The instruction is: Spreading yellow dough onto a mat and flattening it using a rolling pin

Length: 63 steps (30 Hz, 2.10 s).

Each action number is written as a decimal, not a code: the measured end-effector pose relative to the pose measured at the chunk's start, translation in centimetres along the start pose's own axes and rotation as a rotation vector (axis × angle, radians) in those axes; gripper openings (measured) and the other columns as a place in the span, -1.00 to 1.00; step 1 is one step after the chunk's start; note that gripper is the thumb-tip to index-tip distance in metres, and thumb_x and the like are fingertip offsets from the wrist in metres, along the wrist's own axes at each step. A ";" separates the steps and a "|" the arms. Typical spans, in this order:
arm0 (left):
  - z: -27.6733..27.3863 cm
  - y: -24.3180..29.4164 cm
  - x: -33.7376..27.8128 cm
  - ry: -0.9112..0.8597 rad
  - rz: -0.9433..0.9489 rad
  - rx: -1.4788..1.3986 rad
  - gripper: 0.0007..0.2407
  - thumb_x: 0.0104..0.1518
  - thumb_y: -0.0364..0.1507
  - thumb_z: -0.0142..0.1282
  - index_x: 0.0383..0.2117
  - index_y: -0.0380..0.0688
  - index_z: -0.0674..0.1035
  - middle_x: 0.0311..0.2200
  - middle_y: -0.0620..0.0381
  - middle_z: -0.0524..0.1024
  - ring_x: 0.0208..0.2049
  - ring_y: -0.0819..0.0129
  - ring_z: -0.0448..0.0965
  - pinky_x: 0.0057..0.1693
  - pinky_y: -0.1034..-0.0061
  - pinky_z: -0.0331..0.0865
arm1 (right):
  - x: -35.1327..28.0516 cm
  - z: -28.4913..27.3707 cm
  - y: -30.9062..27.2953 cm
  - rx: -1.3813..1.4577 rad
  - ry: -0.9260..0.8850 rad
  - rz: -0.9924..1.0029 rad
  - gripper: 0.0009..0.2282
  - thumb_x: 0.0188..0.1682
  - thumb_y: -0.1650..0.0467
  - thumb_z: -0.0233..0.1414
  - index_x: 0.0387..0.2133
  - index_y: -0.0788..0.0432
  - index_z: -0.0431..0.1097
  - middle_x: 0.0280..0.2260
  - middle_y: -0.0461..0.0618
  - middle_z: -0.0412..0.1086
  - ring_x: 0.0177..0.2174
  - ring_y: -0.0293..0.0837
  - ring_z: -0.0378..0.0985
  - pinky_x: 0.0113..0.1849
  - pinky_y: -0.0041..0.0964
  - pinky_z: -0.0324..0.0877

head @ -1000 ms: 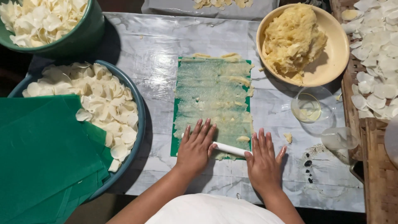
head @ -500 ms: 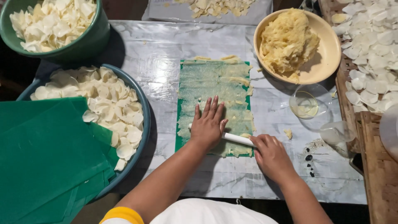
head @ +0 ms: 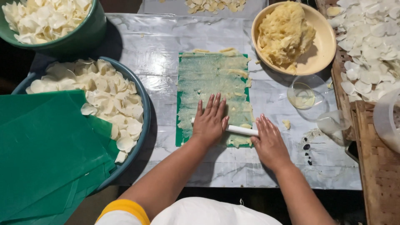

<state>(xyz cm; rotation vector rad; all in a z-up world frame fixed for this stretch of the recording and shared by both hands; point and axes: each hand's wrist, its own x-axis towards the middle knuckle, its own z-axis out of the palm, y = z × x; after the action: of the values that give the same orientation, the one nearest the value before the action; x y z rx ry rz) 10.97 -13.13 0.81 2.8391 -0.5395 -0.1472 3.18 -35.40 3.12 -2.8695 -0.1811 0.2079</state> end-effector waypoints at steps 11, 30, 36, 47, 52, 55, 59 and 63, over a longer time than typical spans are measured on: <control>-2.4 -0.2 4.2 -0.047 -0.213 -0.013 -0.41 0.31 -0.11 -0.44 0.47 0.01 -0.03 0.52 0.07 -0.28 0.53 0.17 -0.37 0.48 -0.10 -0.58 | 7.3 3.0 2.8 -0.194 0.209 0.036 -0.46 0.26 0.07 -0.43 0.41 0.03 0.02 0.46 -0.02 -0.10 0.42 -0.09 -0.16 0.33 0.34 -0.51; -2.0 3.2 -0.6 0.171 -0.370 -0.007 -0.48 0.39 -0.17 -0.38 0.43 -0.12 0.07 0.51 -0.07 -0.20 0.52 0.09 -0.30 0.47 -0.05 -0.48 | 4.0 3.0 3.2 -0.082 0.413 -0.117 -0.46 0.22 0.14 -0.31 0.42 0.11 -0.03 0.47 0.13 -0.18 0.42 0.05 -0.18 0.29 0.34 -0.48; 1.1 1.8 -0.8 0.027 -0.348 -0.063 -0.44 0.38 -0.10 -0.45 0.46 -0.07 -0.04 0.52 0.01 -0.29 0.51 0.11 -0.40 0.48 -0.02 -0.50 | 5.8 5.0 4.5 -0.135 0.177 -0.052 -0.37 0.19 0.02 -0.39 0.42 0.13 -0.14 0.48 0.03 -0.27 0.44 -0.01 -0.33 0.29 0.43 -0.44; -2.1 -1.3 4.7 0.112 -0.229 -0.006 -0.43 0.37 -0.08 -0.42 0.47 -0.02 -0.04 0.52 0.03 -0.25 0.52 0.12 -0.36 0.47 -0.05 -0.56 | 9.4 1.3 1.8 -0.144 0.158 0.019 -0.36 0.16 0.00 -0.47 0.45 0.04 -0.21 0.48 0.04 -0.36 0.43 -0.02 -0.40 0.27 0.46 -0.49; 1.9 -2.2 3.9 0.354 -0.120 0.287 -0.47 0.38 -0.11 -0.57 0.47 0.08 -0.11 0.52 0.23 -0.29 0.53 0.26 -0.45 0.50 0.08 -0.59 | 9.2 2.1 2.1 -0.118 0.055 0.025 -0.35 0.15 0.05 -0.48 0.44 0.09 -0.42 0.47 -0.09 -0.55 0.41 -0.13 -0.62 0.28 0.15 -0.65; -1.4 -2.6 8.7 -0.015 -0.193 -0.054 -0.47 0.39 -0.08 -0.54 0.46 0.09 0.02 0.52 0.15 -0.21 0.52 0.15 -0.36 0.48 0.00 -0.49 | 13.5 1.6 3.2 -0.148 0.097 0.033 -0.32 0.19 -0.03 -0.49 0.44 0.14 -0.20 0.48 0.08 -0.31 0.44 0.03 -0.39 0.29 0.42 -0.52; -2.4 -3.4 10.8 -0.004 -0.210 -0.039 -0.45 0.38 -0.05 -0.50 0.48 0.08 -0.02 0.52 0.09 -0.25 0.52 0.06 -0.36 0.48 -0.09 -0.46 | 13.9 0.4 2.1 -0.178 0.070 0.064 -0.31 0.19 -0.05 -0.54 0.43 0.14 -0.15 0.48 0.06 -0.30 0.44 -0.02 -0.38 0.30 0.39 -0.51; -3.0 -2.2 5.8 -0.075 -0.123 -0.050 -0.46 0.35 -0.08 -0.41 0.46 0.15 0.02 0.52 0.10 -0.21 0.51 0.07 -0.33 0.47 -0.09 -0.44 | 10.9 0.9 3.0 -0.030 0.027 0.094 -0.44 0.19 -0.02 -0.43 0.34 -0.06 0.10 0.41 -0.11 0.00 0.38 -0.12 -0.04 0.32 0.31 -0.29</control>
<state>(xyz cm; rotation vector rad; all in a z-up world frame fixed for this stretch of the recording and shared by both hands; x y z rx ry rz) 17.54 -12.66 2.79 2.8270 -0.3707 -0.2869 14.10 -36.50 0.07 -2.9115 -0.0450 0.1853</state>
